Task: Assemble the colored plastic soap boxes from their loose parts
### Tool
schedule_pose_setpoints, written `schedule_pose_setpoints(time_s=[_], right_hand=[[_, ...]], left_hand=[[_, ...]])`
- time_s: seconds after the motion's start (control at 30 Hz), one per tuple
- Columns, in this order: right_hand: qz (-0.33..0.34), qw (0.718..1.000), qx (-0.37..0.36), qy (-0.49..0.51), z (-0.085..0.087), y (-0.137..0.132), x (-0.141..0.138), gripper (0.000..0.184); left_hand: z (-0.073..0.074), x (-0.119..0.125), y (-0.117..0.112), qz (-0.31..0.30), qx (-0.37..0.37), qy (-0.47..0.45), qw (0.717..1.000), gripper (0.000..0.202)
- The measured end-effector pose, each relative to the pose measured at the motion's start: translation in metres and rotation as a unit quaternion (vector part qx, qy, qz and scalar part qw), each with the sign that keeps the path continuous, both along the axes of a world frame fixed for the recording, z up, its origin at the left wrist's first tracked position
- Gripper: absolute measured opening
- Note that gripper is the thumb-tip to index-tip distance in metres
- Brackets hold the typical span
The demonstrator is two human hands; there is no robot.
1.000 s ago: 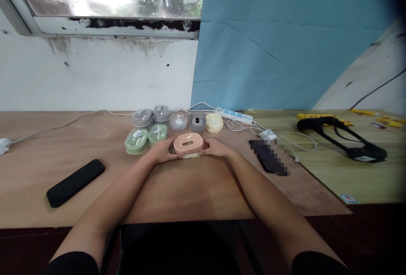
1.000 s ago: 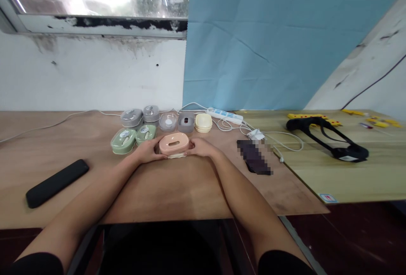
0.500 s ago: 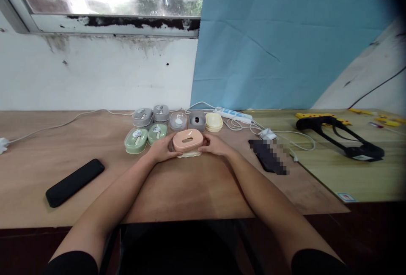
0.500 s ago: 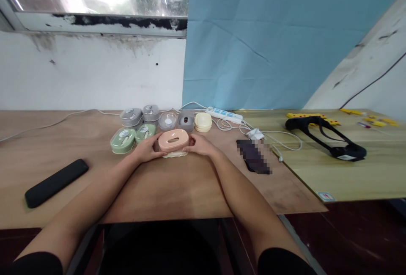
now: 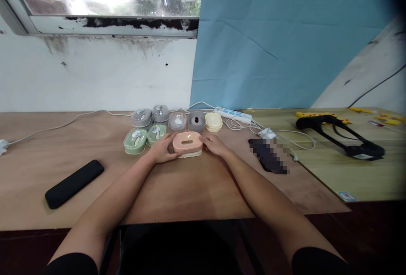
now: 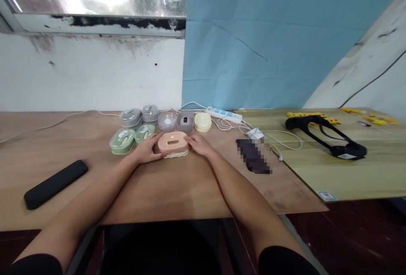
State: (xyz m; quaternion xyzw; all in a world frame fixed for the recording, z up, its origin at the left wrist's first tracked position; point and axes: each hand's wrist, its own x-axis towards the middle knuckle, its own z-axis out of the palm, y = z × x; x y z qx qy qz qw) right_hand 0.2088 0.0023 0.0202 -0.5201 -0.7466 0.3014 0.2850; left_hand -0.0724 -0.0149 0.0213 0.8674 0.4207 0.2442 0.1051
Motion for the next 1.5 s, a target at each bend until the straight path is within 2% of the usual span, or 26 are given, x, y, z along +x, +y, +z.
schedule_pose_setpoints(time_s=[0.3,0.5,0.83,1.17,1.37,1.5], right_hand=[[0.028,0.998,0.013,-0.058,0.002,-0.002,0.002,0.051],[0.029,0.996,0.027,-0.077,-0.001,-0.001,-0.002,0.045],[0.007,0.986,0.043,-0.159,0.000,0.003,-0.006,0.043],[-0.005,0.984,0.048,-0.169,-0.007,0.006,-0.005,0.047],[0.001,0.984,0.050,-0.171,-0.004,0.004,-0.006,0.048],[0.004,0.983,0.051,-0.174,-0.002,0.003,-0.007,0.048]], left_hand=[[-0.001,0.000,0.000,-0.022,-0.005,0.017,1.000,0.084],[0.001,0.000,0.000,-0.006,-0.020,0.045,0.999,0.085],[0.000,0.003,0.002,-0.004,-0.026,0.062,0.998,0.081],[-0.003,0.000,0.002,-0.003,-0.024,0.068,0.997,0.087],[0.006,0.008,0.003,0.029,0.030,0.011,0.999,0.062],[0.020,0.027,0.020,0.070,0.067,-0.010,0.995,0.051]])
